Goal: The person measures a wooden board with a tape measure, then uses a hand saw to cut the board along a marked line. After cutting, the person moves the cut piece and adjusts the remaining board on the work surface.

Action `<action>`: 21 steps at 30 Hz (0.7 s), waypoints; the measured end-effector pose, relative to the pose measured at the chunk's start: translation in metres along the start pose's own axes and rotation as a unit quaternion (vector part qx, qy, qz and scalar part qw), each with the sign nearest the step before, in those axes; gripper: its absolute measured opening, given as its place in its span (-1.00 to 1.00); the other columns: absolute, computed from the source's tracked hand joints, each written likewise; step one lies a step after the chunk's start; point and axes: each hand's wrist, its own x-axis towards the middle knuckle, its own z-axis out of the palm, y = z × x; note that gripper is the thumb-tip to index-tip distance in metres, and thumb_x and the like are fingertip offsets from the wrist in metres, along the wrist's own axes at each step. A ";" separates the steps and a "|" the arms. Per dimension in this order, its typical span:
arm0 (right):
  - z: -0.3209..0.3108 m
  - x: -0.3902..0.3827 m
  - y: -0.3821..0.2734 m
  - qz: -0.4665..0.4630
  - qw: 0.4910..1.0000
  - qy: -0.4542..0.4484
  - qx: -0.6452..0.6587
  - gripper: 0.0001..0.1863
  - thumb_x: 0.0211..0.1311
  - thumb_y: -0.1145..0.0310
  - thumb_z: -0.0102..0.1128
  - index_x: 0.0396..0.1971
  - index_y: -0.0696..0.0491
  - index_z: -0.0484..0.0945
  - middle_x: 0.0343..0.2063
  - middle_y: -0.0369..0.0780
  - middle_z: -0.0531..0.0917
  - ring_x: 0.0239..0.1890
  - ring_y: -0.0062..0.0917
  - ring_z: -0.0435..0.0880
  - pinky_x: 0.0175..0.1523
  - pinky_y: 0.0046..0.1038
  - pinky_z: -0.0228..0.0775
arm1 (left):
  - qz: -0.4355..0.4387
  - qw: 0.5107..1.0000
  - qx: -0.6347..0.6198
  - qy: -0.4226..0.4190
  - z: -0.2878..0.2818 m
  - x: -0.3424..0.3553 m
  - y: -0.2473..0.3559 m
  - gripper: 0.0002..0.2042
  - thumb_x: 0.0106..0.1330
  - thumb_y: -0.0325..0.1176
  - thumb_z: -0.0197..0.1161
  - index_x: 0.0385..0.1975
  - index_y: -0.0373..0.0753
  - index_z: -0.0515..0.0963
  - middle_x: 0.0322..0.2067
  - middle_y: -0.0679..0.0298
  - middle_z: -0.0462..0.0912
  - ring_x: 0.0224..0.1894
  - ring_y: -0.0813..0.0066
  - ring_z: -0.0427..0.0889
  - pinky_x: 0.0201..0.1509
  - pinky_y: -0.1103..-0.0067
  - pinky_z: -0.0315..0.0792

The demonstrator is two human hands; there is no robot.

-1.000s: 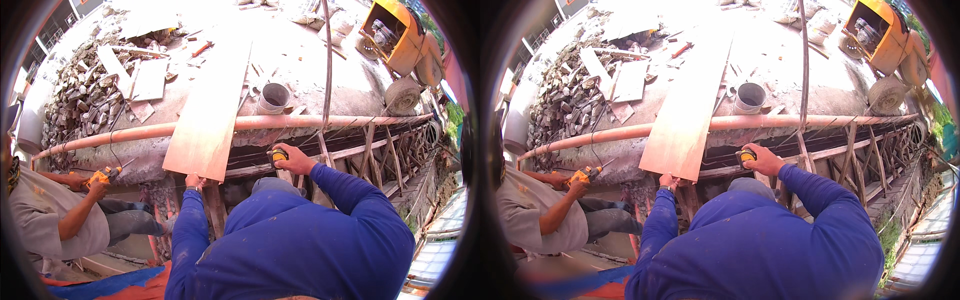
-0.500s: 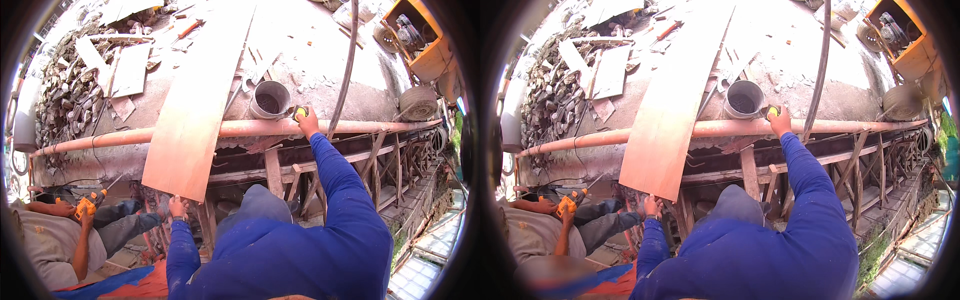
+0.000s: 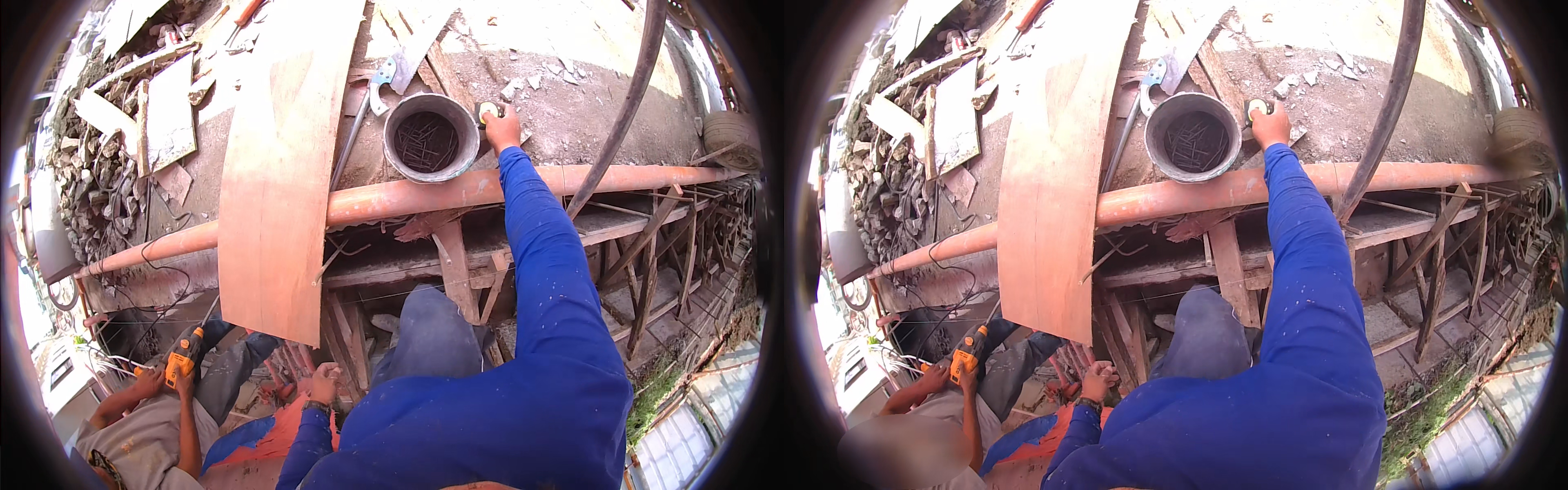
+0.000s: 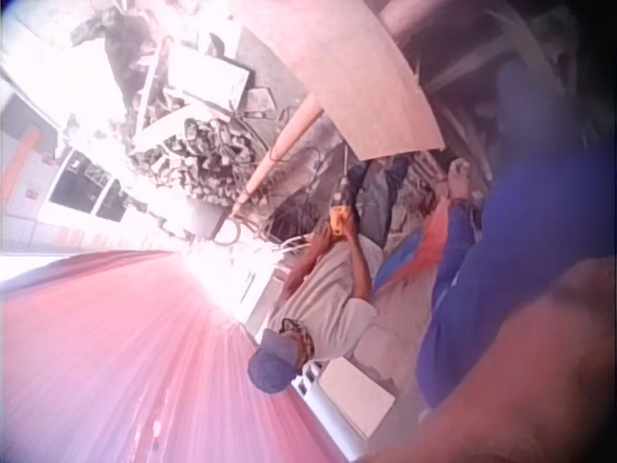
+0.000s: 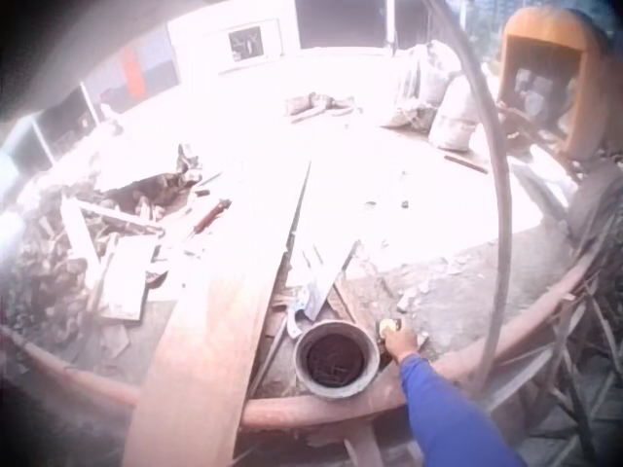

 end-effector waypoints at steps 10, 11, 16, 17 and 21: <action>-0.025 -0.022 -0.025 -0.128 0.985 0.117 -0.025 -0.54 0.23 0.28 0.35 0.11 0.13 0.65 0.06 0.07 0.67 0.17 -0.10 0.65 0.28 -0.22 0.50 | 0.063 0.997 -0.020 -0.027 0.044 -0.009 0.079 -0.72 0.57 -0.35 0.20 0.14 -0.36 0.52 -0.05 0.13 0.74 -0.14 0.41 0.77 -0.01 0.49 0.65; -0.039 -0.042 -0.048 -0.158 0.983 0.081 0.050 -0.62 0.25 0.33 0.34 0.05 0.14 0.67 -0.03 0.02 0.70 0.06 -0.16 0.69 0.19 -0.26 0.53 | 0.056 0.998 -0.025 -0.022 0.044 -0.010 0.071 -0.72 0.57 -0.35 0.21 0.14 -0.36 0.52 -0.05 0.14 0.74 -0.14 0.41 0.77 -0.01 0.49 0.65; -0.078 -0.104 -0.131 -0.325 0.927 -0.033 0.183 -0.89 0.32 0.48 0.30 -0.22 0.16 0.72 -0.38 -0.17 0.73 -0.37 -0.44 0.73 -0.17 -0.44 0.56 | 0.023 0.999 -0.027 0.009 0.032 -0.018 0.029 -0.73 0.50 -0.40 0.25 0.07 -0.42 0.57 -0.10 0.13 0.74 -0.18 0.38 0.78 -0.05 0.51 0.63; -0.076 -0.104 -0.135 -0.303 0.934 -0.035 0.185 -0.89 0.33 0.47 0.30 -0.24 0.16 0.71 -0.36 -0.16 0.74 -0.34 -0.45 0.73 -0.18 -0.42 0.55 | 0.015 1.000 -0.021 0.013 0.033 -0.017 0.026 -0.73 0.50 -0.40 0.25 0.07 -0.42 0.58 -0.10 0.13 0.74 -0.20 0.39 0.78 -0.07 0.51 0.63; -0.082 -0.098 -0.155 -0.327 0.928 -0.047 0.171 -0.89 0.36 0.44 0.31 -0.23 0.17 0.71 -0.36 -0.16 0.73 -0.37 -0.48 0.72 -0.21 -0.44 0.54 | -0.014 0.997 -0.078 0.026 0.040 -0.018 0.015 -0.72 0.51 -0.38 0.24 0.09 -0.40 0.57 -0.12 0.16 0.74 -0.24 0.44 0.77 -0.12 0.52 0.61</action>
